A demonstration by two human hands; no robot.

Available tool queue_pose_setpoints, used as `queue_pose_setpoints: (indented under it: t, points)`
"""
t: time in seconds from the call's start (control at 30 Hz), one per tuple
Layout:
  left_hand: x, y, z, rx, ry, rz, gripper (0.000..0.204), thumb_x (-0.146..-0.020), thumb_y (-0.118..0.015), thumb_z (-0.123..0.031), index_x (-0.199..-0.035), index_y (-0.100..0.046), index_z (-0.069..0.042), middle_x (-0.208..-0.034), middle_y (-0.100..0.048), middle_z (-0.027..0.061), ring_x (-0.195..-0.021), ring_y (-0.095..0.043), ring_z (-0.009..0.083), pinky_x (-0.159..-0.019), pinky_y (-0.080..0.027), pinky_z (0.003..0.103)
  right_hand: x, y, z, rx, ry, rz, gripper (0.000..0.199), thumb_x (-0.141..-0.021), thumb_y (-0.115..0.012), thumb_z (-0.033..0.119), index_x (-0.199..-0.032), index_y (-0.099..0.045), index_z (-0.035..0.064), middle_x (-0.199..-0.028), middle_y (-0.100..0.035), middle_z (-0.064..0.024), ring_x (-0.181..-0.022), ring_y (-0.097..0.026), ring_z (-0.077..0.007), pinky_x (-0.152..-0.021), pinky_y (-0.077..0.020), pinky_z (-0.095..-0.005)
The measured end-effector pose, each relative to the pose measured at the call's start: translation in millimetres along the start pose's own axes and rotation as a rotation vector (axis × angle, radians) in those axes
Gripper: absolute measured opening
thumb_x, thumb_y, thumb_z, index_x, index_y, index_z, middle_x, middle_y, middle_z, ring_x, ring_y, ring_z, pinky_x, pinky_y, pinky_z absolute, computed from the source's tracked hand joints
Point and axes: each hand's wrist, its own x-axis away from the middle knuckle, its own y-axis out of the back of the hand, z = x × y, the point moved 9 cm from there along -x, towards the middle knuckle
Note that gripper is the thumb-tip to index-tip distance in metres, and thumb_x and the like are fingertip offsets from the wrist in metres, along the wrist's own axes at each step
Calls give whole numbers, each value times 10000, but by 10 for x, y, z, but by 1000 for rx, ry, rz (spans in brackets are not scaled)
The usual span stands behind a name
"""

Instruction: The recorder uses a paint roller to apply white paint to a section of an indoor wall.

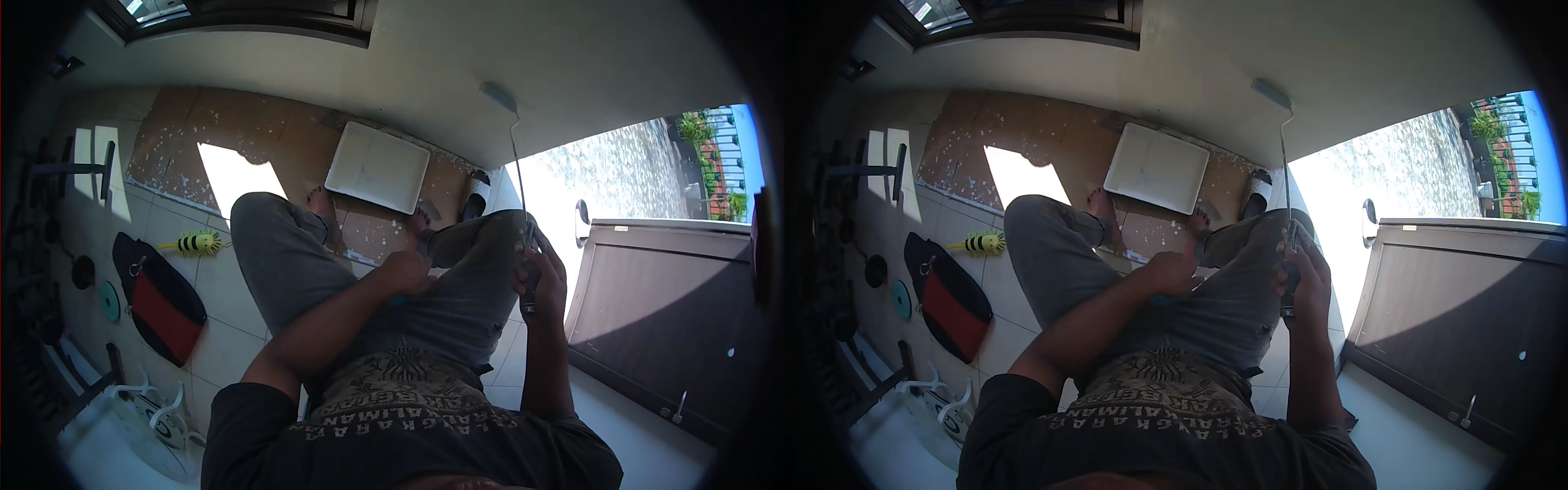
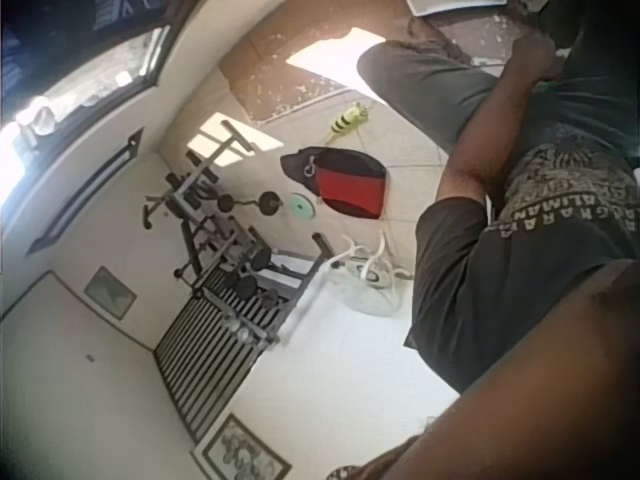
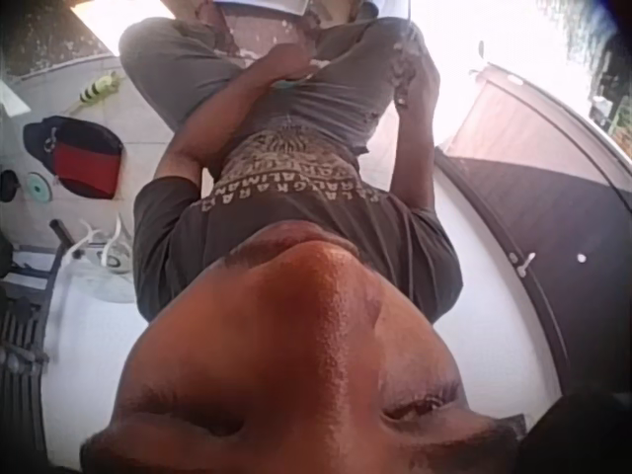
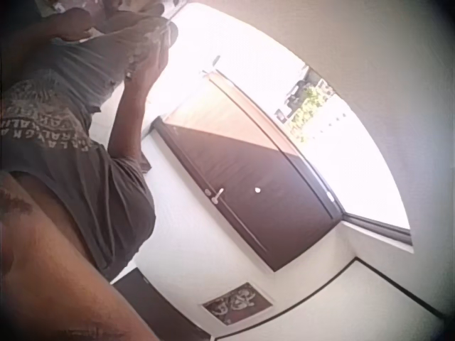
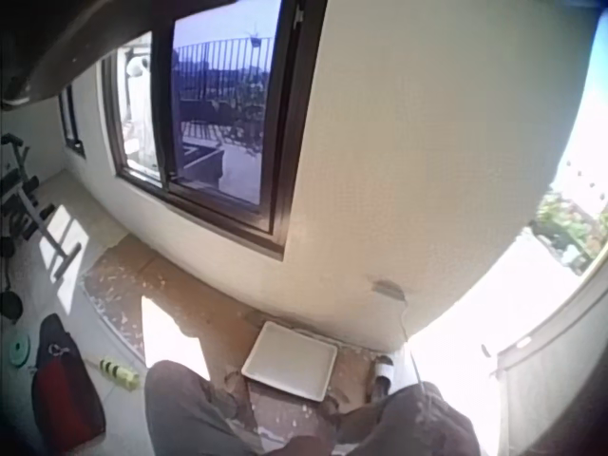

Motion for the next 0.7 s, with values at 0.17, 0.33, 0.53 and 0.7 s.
queue_pose_setpoints:
  t: [0.17, 0.33, 0.53, 0.7]
  points:
    - [19, 42, 66, 9, 41, -29, 482, -957, -567, -425, -1057, -638, 41, -953, -694, 252, -917, -689, 415, -804, -540, 526, -159, 34, -159, 48, -51, -83, 249, -917, -528, 49, -1150, -558, -32, -932, -630, -118, -601, -517, -112, -450, -419, -247]
    - [10, 41, 38, 13, 51, 30, 484, -967, -550, -428, -1018, -675, 36, -953, -702, 243, -926, -691, 405, -818, -542, 516, -855, 33, -838, 108, -132, -30, 161, -902, -567, 83, -1047, -556, 14, -916, -586, -79, -621, -553, -128, -460, -452, -248]
    - [-37, -48, 67, -12, 38, 57, 477, -973, -523, -438, -1002, -714, -2, -986, -708, 222, -949, -690, 389, -850, -537, 504, -1786, -164, -1704, 154, -214, -11, 74, -898, -545, 87, -900, -541, 13, -774, -545, -103, -569, -541, -168, -445, -424, -284]
    - [-21, -12, 56, 5, 53, 57, 468, -970, -527, -426, -1019, -704, 4, -988, -704, 233, -956, -686, 395, -853, -533, 508, -2479, -231, -2209, 221, -255, -32, 88, -885, -536, 90, -839, -506, 21, -746, -521, -106, -545, -530, -186, -428, -410, -310]
